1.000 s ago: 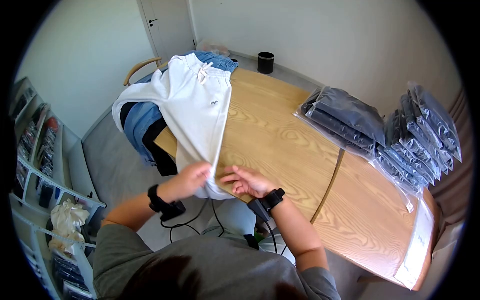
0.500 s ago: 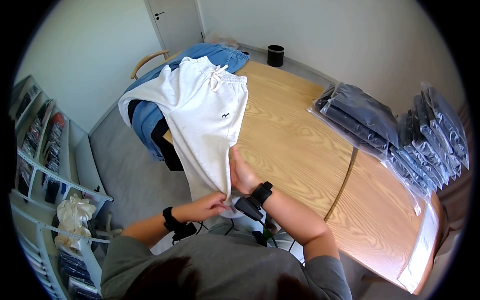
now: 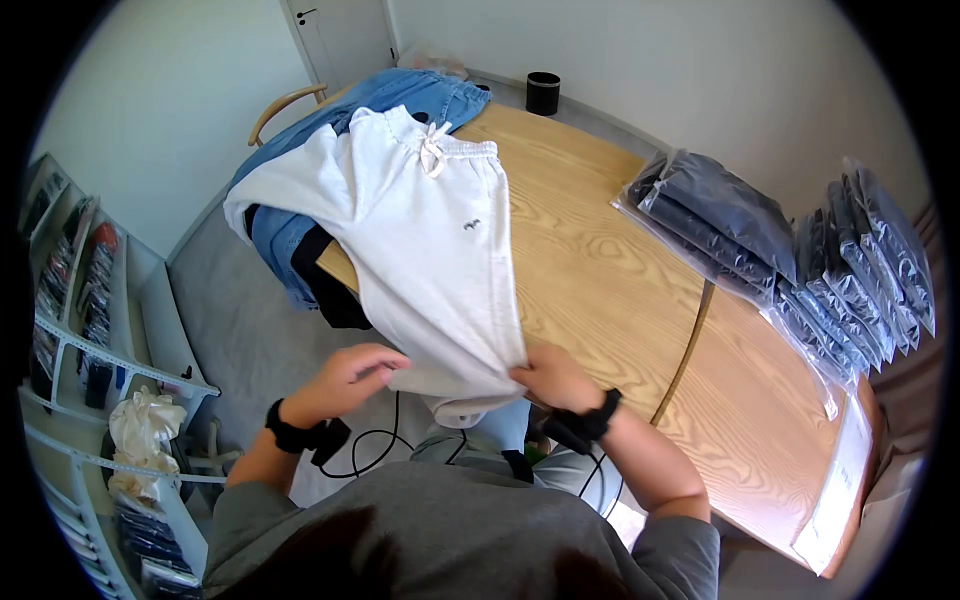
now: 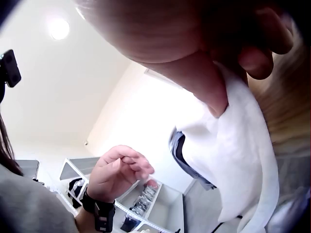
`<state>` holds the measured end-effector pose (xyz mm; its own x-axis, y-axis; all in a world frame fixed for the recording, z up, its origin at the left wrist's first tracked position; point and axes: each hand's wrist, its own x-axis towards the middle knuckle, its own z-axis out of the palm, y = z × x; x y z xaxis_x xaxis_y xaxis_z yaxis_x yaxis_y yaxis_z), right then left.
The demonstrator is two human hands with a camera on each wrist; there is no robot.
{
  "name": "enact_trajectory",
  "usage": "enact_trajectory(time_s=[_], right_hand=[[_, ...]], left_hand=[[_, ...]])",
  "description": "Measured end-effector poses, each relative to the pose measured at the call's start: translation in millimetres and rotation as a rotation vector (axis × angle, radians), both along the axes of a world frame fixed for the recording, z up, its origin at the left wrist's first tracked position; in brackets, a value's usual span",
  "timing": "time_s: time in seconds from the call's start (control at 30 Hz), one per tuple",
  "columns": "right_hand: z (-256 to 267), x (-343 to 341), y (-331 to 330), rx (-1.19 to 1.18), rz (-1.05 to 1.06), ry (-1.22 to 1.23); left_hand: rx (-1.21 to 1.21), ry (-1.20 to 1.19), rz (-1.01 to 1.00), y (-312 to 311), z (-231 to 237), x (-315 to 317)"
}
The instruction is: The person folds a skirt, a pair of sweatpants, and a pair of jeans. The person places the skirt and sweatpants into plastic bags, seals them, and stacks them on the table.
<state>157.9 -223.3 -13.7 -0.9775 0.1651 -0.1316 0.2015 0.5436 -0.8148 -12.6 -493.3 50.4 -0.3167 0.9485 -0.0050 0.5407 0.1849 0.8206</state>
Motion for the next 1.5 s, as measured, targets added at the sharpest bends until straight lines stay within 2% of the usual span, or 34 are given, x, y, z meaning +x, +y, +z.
enact_trajectory(time_s=[0.07,0.1,0.13,0.17,0.27,0.33,0.43,0.5,0.57,0.63,0.67,0.73,0.77,0.83,0.9,0.93,0.97,1.03,1.07,1.1,1.17,1.2,1.23,1.3,1.37,1.43,1.5], right_hand=[[5.4,38.7,13.7,0.038,-0.023,-0.104],[20.8,55.7,14.5,-0.005,-0.098,-0.196],[21.9,73.8,17.5,0.027,-0.141,-0.139],[42.7,85.4,15.7,-0.015,-0.220,-0.287],[34.8,120.5,24.5,0.014,-0.251,-0.276],[33.7,122.1,16.3,0.032,-0.309,-0.275],[25.5,125.2,11.5,-0.011,-0.376,-0.220],[28.7,118.4,3.2,-0.132,-0.432,-0.159],[25.0,113.5,-2.9,-0.144,-0.447,-0.138],[22.9,109.1,-13.4,-0.213,-0.469,-0.125],[16.7,109.6,-16.4,-0.171,-0.401,-0.104],[13.4,106.3,-26.3,-0.053,-0.435,-0.061],[18.9,103.7,-31.9,-0.005,-0.444,-0.046],[13.7,102.2,-38.3,0.047,-0.504,-0.042],[13.2,99.3,-40.5,0.115,-0.550,-0.040],[13.8,97.8,-40.6,0.147,-0.552,-0.054],[13.7,96.7,-41.0,0.177,-0.549,-0.069],[8.1,92.1,-37.0,0.200,-0.515,-0.078],[0.4,89.6,-34.6,0.194,-0.473,-0.052],[-3.8,87.6,-35.1,0.183,-0.432,-0.026],[-1.8,80.8,-35.9,0.184,-0.398,-0.037],[-2.0,77.2,-36.2,0.190,-0.374,-0.041],[-1.9,73.2,-37.5,0.197,-0.349,-0.043],[0.0,62.4,-41.9,0.196,-0.325,-0.039],[0.4,46.9,-47.7,0.104,-0.276,0.044],[4.6,25.3,-56.4,0.120,-0.231,0.093],[-3.2,-2.0,-63.4,0.100,-0.159,0.167]], left_hand=[[0.149,0.077,0.077,-6.0,23.8,-1.5],[0.147,0.074,0.071,-9.1,39.2,-1.5],[0.186,0.152,0.077,-11.6,55.7,-0.8],[0.225,0.229,0.081,-12.2,70.7,-0.3],[0.267,0.219,0.136,-2.2,105.2,-4.6],[0.283,0.171,0.146,22.9,112.2,-27.1],[0.209,0.139,0.154,79.0,91.6,-92.8],[0.061,0.008,0.224,116.2,69.0,-149.3],[-0.141,-0.064,0.353,150.2,58.9,-177.6],[-0.224,-0.047,0.390,178.4,30.2,-218.2],[-0.266,0.122,0.462,197.2,-0.8,-253.3],[-0.337,0.414,0.530,226.5,-51.9,-310.8],[-0.468,0.444,0.555,232.1,-41.2,-297.2],[-0.523,0.589,0.648,244.4,-55.4,-294.6],[-0.557,0.543,0.509,249.3,-63.9,-306.3],[-0.592,0.586,0.607,243.1,-37.0,-270.3],[-0.591,0.584,0.601,246.0,-40.7,-275.3],[-0.621,0.562,0.421,241.4,-52.0,-299.9],[-0.532,0.497,0.343,236.2,-59.2,-310.5],[-0.412,0.481,0.352,229.6,-65.6,-316.3],[-0.117,0.005,0.192,222.2,-88.4,-350.2],[-0.056,-0.191,0.278,201.2,-22.3,-273.6],[0.056,-0.262,0.252,191.5,-8.5,-261.2],[0.048,-0.141,0.294,166.9,35.1,-226.2],[0.099,0.110,0.389,132.4,75.5,-186.6],[0.261,0.239,0.371,91.1,100.0,-168.1],[0.341,0.216,0.379,46.5,130.5,-136.7]])
